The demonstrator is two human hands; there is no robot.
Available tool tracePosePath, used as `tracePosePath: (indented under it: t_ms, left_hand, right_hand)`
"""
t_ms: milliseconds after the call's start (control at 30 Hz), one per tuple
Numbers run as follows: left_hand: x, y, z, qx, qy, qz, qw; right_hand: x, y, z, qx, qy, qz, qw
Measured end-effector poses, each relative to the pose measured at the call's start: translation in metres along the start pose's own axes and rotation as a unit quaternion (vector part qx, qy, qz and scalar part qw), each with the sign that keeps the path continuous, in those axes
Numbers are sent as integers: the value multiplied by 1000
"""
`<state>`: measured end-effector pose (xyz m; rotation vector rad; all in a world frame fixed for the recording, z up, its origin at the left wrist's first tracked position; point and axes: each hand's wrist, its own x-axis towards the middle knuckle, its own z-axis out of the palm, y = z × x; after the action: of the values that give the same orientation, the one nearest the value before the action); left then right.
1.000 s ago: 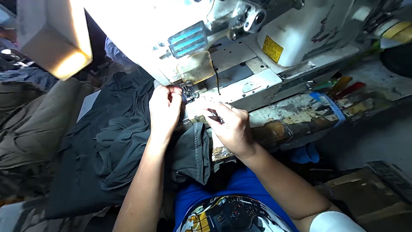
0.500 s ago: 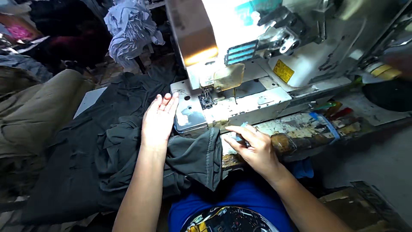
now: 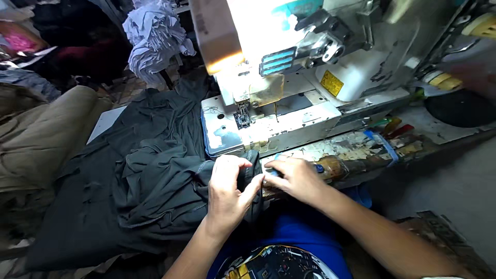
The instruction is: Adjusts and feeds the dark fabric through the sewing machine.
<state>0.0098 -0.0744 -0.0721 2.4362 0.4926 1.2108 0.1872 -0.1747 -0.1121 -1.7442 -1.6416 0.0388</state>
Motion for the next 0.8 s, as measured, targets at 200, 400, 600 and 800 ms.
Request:
tracePosePath:
  t_ms: [200,400,600,800]
  left_hand:
    - [3,-27,16,177,-45,26,983]
    - [25,-11,-41,-280,-14,-216,935]
    - [21,-13,-76,-215,-33,-212,953]
    - [30,-13,-73,-337,-8,-275,900]
  right_hand:
    - [-7,-22,42,229,107,57,966]
    - [2,-40,23,587,83,157,790]
    - [15,-48,23,590,103,146,788]
    - [13,-48,14,542,44,121,830]
